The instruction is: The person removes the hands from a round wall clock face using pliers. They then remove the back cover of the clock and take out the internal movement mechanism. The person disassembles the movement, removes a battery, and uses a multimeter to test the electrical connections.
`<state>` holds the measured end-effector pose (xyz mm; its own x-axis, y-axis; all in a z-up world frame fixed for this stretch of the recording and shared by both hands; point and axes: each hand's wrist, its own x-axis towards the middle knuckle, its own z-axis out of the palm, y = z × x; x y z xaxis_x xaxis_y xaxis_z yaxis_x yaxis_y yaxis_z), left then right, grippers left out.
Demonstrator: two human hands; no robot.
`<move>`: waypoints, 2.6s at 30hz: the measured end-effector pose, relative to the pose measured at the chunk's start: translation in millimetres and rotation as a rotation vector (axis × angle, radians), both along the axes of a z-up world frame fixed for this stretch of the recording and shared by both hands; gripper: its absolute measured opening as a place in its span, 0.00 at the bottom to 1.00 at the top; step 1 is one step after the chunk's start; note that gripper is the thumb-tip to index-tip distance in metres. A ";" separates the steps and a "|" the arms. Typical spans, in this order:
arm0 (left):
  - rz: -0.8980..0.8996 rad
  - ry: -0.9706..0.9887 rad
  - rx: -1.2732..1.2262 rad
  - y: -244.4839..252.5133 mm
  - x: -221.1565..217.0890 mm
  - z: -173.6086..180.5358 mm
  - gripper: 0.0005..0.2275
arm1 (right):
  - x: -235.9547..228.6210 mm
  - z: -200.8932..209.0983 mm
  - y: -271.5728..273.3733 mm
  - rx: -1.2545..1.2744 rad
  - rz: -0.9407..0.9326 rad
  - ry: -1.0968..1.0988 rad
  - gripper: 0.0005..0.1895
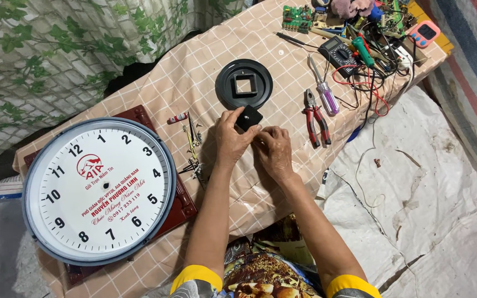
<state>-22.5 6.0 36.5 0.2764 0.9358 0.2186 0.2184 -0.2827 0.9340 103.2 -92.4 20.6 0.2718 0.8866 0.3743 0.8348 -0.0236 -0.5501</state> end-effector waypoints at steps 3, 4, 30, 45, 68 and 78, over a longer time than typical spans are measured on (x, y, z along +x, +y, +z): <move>-0.001 0.045 0.028 -3.3 3.0 -1.2 0.32 | 1.9 7.8 -7.8 0.059 0.033 0.084 0.08; -0.001 0.044 0.029 -3.7 3.0 -0.3 0.32 | 1.3 10.2 -11.1 0.059 0.033 0.084 0.08; -0.223 -0.296 -0.193 -14.5 7.2 14.9 0.23 | -51.2 8.1 -34.3 0.031 0.290 -0.043 0.19; -0.391 -0.640 -0.597 -12.8 2.7 23.3 0.21 | -12.7 50.0 -33.4 0.387 -0.145 0.506 0.17; -0.344 -0.469 -0.743 -4.6 19.9 -36.9 0.18 | -15.6 27.7 -24.7 0.320 -0.174 0.494 0.27; -0.357 -0.471 -0.641 -24.9 10.2 28.3 0.16 | -17.1 25.0 -25.8 0.315 -0.165 0.447 0.26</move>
<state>-12.3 -18.9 64.8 0.5900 0.7923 -0.1557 -0.2317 0.3508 0.9073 86.1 -118.2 45.7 0.5897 0.6832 0.4306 0.5182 0.0888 -0.8506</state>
